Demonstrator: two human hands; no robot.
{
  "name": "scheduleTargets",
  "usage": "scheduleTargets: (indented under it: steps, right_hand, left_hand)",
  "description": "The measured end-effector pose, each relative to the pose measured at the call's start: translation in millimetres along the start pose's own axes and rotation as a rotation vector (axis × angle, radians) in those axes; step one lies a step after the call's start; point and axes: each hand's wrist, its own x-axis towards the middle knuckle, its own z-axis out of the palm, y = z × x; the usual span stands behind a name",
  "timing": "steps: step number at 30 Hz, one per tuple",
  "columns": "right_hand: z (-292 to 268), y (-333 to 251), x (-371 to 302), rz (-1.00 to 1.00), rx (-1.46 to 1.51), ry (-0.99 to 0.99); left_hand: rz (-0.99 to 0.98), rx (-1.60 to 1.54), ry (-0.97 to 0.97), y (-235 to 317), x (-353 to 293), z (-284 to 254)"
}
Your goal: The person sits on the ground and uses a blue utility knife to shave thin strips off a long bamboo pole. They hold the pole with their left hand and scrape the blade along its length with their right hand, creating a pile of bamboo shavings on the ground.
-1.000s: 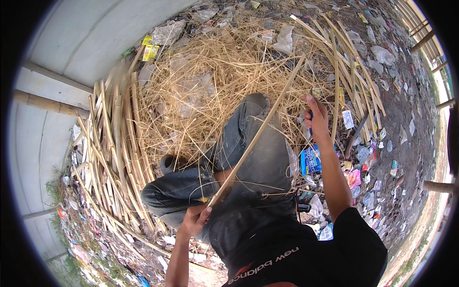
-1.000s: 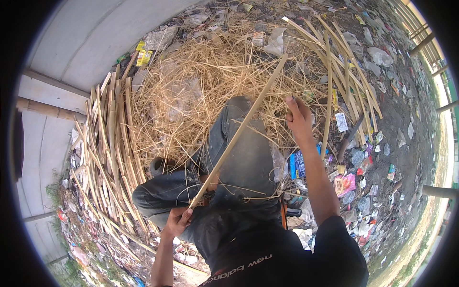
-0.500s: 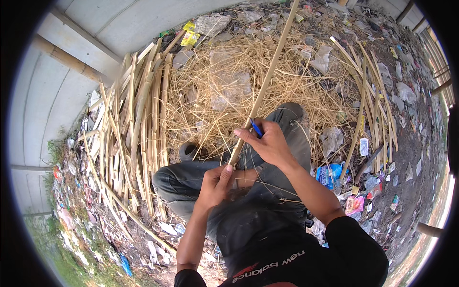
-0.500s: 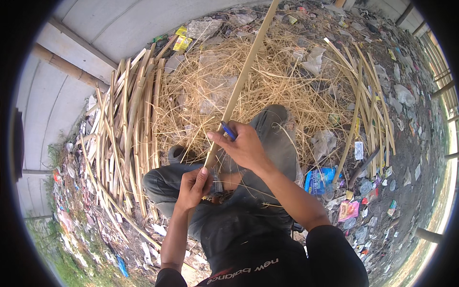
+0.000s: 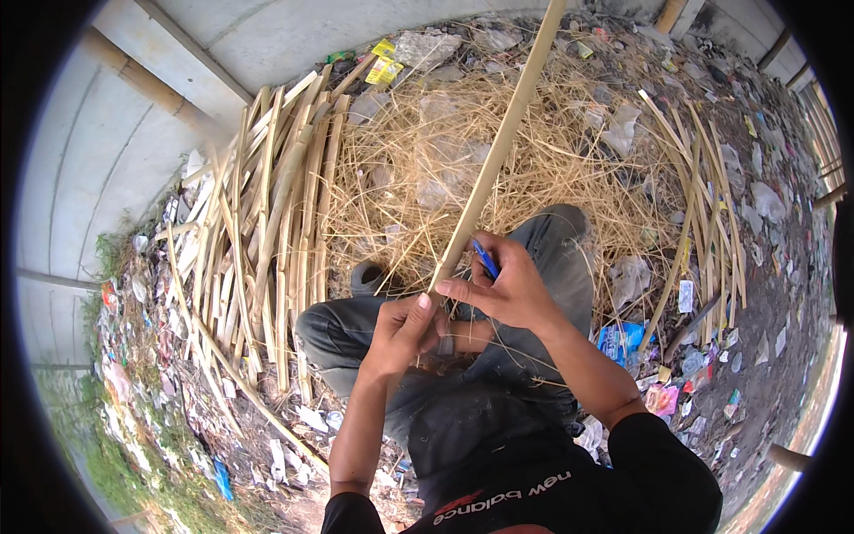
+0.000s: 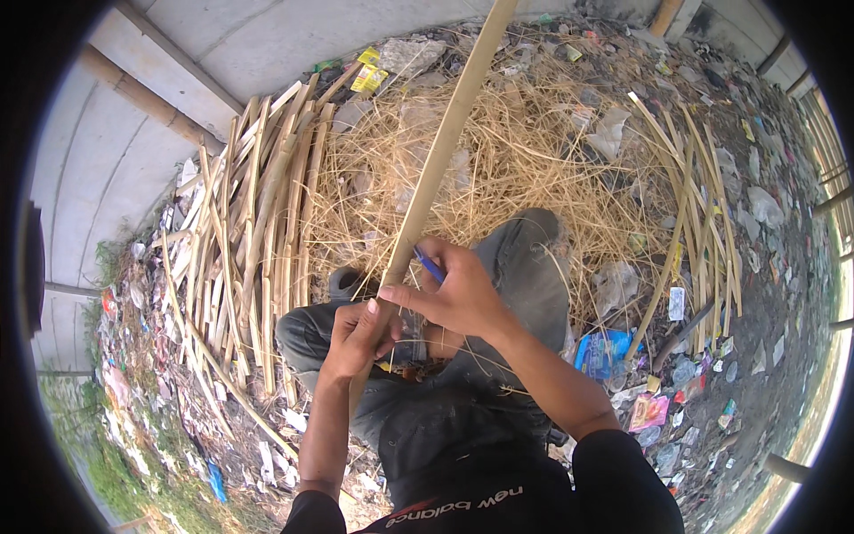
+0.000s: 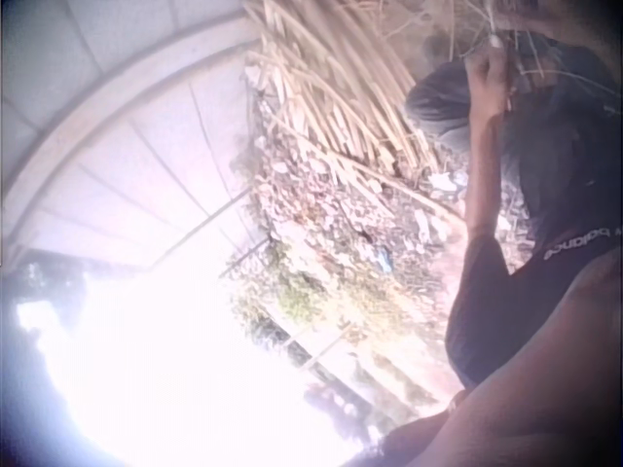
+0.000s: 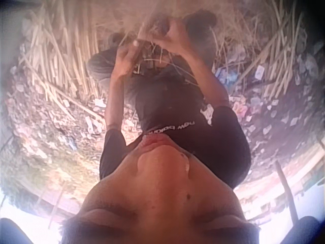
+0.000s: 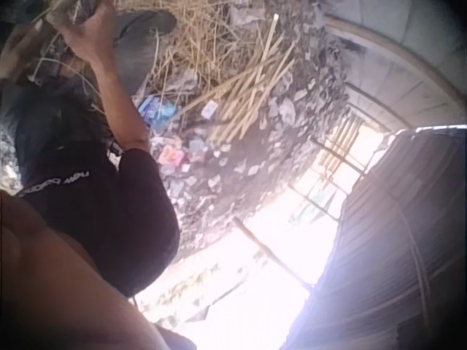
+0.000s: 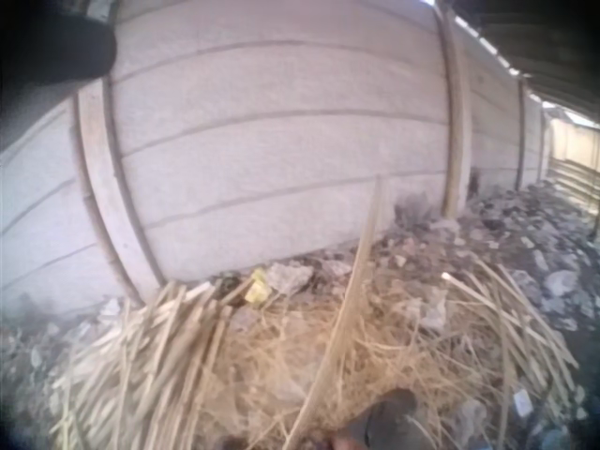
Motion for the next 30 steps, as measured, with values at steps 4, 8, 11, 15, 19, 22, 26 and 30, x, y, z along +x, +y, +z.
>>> scheduleTargets:
  steps: [4,8,11,15,19,22,26,30]
  right_hand:
    - [12,6,-6,-0.048,0.044,0.054]
    - [16,6,-12,0.065,-0.045,-0.103]
    - [28,0,-15,-0.038,-0.028,-0.158]
    - [34,-3,-13,-0.093,-0.2,-0.142]
    - [5,15,5,-0.45,-0.378,0.108]
    - [-46,7,16,-0.525,-0.581,0.165]
    - [-107,-6,15,-0.526,-0.917,0.099]
    - [-142,-8,11,-0.534,-1.071,-0.039]
  left_hand:
    - [0.172,0.003,0.206,17,9,5]
    - [0.588,0.129,0.385,55,24,6]
    - [0.824,0.129,0.53,83,32,17]
    - [1.115,-0.115,0.466,76,41,31]
    - [1.003,0.216,0.687,88,24,34]
    - [1.275,0.825,1.036,95,6,-11]
    - [1.25,1.64,1.017,118,-33,-47]
    - [0.695,1.838,0.455,113,-17,-69]
